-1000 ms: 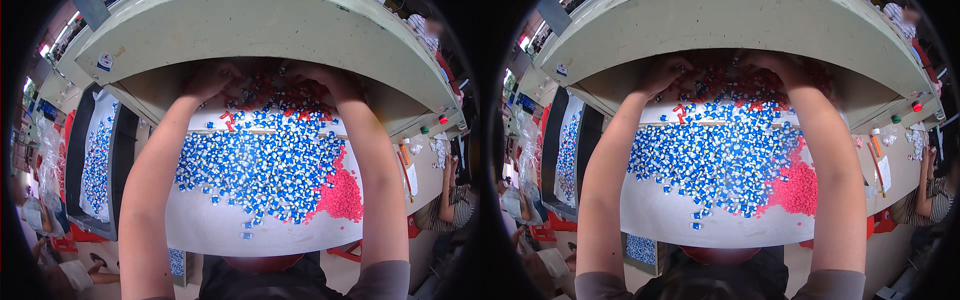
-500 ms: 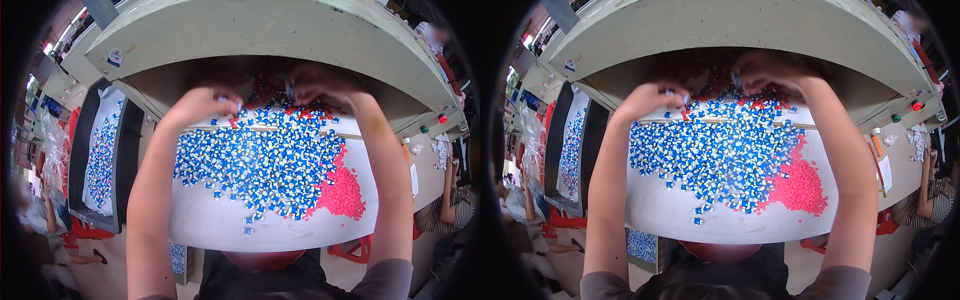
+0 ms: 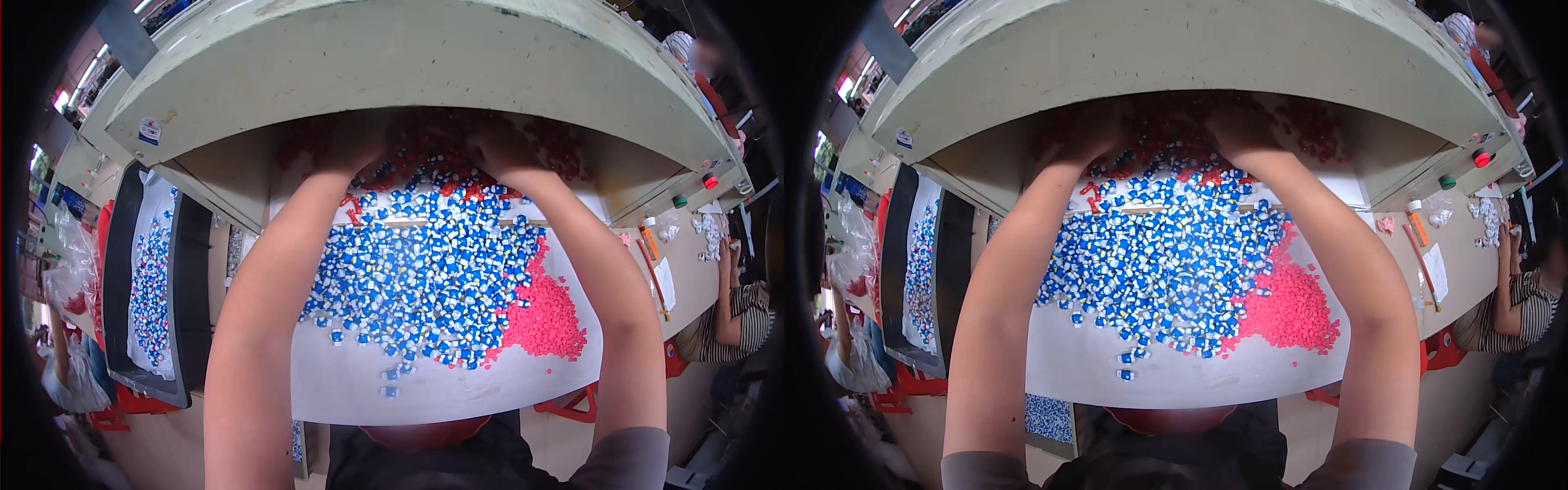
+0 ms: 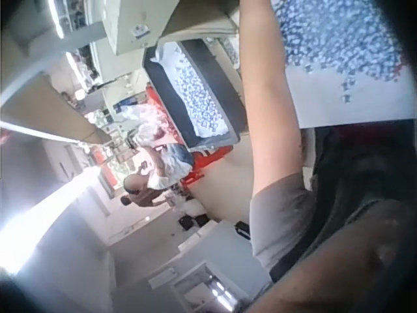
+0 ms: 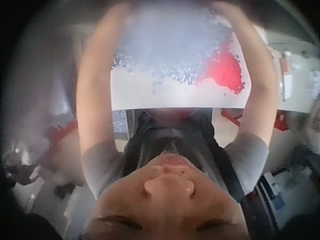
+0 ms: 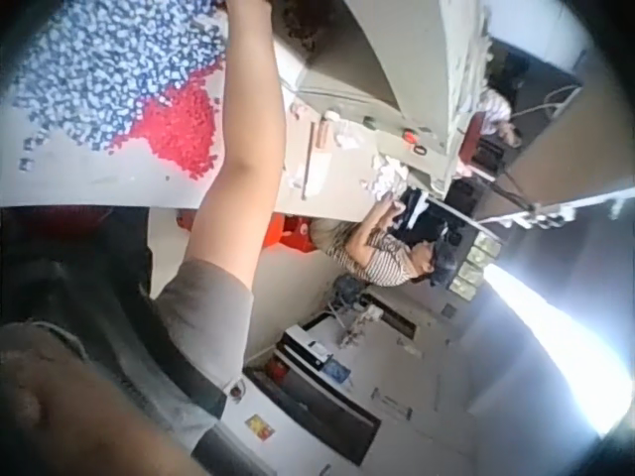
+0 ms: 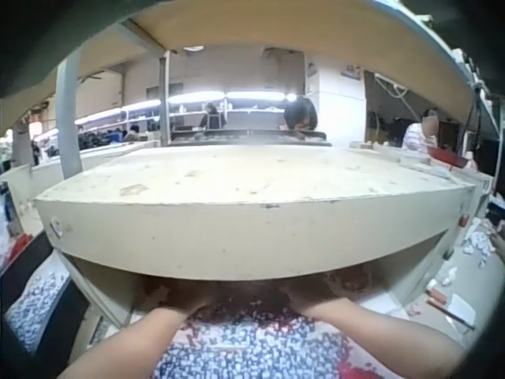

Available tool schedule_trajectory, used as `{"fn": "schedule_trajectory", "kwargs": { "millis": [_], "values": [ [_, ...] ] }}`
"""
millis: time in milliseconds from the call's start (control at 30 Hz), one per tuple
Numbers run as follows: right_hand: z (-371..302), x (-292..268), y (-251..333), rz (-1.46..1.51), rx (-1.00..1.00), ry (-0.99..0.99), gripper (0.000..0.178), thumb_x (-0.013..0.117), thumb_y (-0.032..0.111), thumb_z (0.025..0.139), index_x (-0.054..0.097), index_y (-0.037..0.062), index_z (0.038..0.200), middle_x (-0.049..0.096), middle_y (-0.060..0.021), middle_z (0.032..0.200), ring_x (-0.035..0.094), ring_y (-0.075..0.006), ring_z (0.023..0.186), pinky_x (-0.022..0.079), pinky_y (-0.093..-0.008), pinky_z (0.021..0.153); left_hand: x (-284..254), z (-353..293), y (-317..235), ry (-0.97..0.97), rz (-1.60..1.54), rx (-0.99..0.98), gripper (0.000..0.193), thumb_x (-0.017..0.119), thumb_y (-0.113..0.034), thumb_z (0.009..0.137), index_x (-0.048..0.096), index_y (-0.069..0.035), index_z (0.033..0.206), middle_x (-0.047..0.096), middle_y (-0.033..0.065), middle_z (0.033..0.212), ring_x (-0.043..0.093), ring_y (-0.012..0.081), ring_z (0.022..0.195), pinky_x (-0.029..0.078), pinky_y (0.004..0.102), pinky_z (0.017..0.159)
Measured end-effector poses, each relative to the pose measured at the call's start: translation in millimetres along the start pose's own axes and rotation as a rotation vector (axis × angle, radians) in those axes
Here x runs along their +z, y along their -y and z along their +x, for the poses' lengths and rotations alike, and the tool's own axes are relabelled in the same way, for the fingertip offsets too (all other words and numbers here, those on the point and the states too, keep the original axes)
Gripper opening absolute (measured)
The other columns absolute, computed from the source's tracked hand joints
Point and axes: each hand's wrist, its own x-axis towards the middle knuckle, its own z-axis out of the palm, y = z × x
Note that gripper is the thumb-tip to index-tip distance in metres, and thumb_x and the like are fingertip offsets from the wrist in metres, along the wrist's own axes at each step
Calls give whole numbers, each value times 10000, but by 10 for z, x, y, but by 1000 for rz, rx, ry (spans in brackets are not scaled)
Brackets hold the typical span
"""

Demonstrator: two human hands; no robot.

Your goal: Apply glue to small plastic toy components and join them together in an assembly line setting.

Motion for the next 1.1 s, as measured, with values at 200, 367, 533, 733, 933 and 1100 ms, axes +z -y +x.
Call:
{"fn": "schedule_trajectory", "kwargs": {
  "millis": [200, 367, 533, 733, 933, 1100],
  "values": [
    [-422, -681, -200, 1094, 223, 234, 43, 520, 11, 710, 491, 11, 741, 578, -75, 720, 540, -104, 640, 443, -220, 568, -622, -310, -176, 223, -342, -177, 200, 580, -108, 725, 573, -38, 913, 576, 124, 802, 559, 237, 711, 439, 321, 677],
    [-1353, -1051, -68, 1019, -157, 689, 50, 562, 18, 727, 562, 31, 776, 604, -27, 757, 568, -99, 680, 449, -234, 593, -598, -600, -80, 205, -266, -192, 178, 546, -60, 752, 567, -84, 928, 569, 118, 795, 551, 191, 693, 433, 296, 656],
    [-1925, -1352, 226, 802, -416, 1030, 151, 581, 86, 736, 615, 85, 883, 605, -38, 908, 579, -175, 820, 447, -285, 738, -646, -596, -151, 342, -233, -139, 192, 585, -87, 714, 577, -80, 906, 572, 126, 809, 552, 237, 724, 432, 304, 669],
    [-1089, -456, -314, 408, 20, 44, 143, 579, 25, 705, 576, 26, 847, 572, -112, 778, 567, -209, 675, 452, -308, 606, -890, -691, -321, 194, -209, -258, 207, 610, -132, 678, 599, -76, 877, 584, 156, 830, 563, 285, 758, 438, 325, 695],
    [-924, -257, -292, 336, 180, 20, 162, 614, 75, 659, 548, 27, 799, 586, -122, 684, 585, -250, 668, 453, -346, 620, -1290, -1100, -595, 511, -502, -158, 220, 643, -128, 684, 607, -49, 886, 582, 98, 891, 548, 204, 780, 430, 300, 702],
    [-992, -660, 240, 810, -32, 368, 57, 610, 65, 684, 589, 45, 733, 596, -80, 696, 573, -178, 597, 446, -301, 584, -724, -689, -177, 138, -308, -340, 183, 542, -165, 786, 600, -79, 936, 594, 86, 845, 569, 182, 780, 437, 294, 700]
  ]
}}
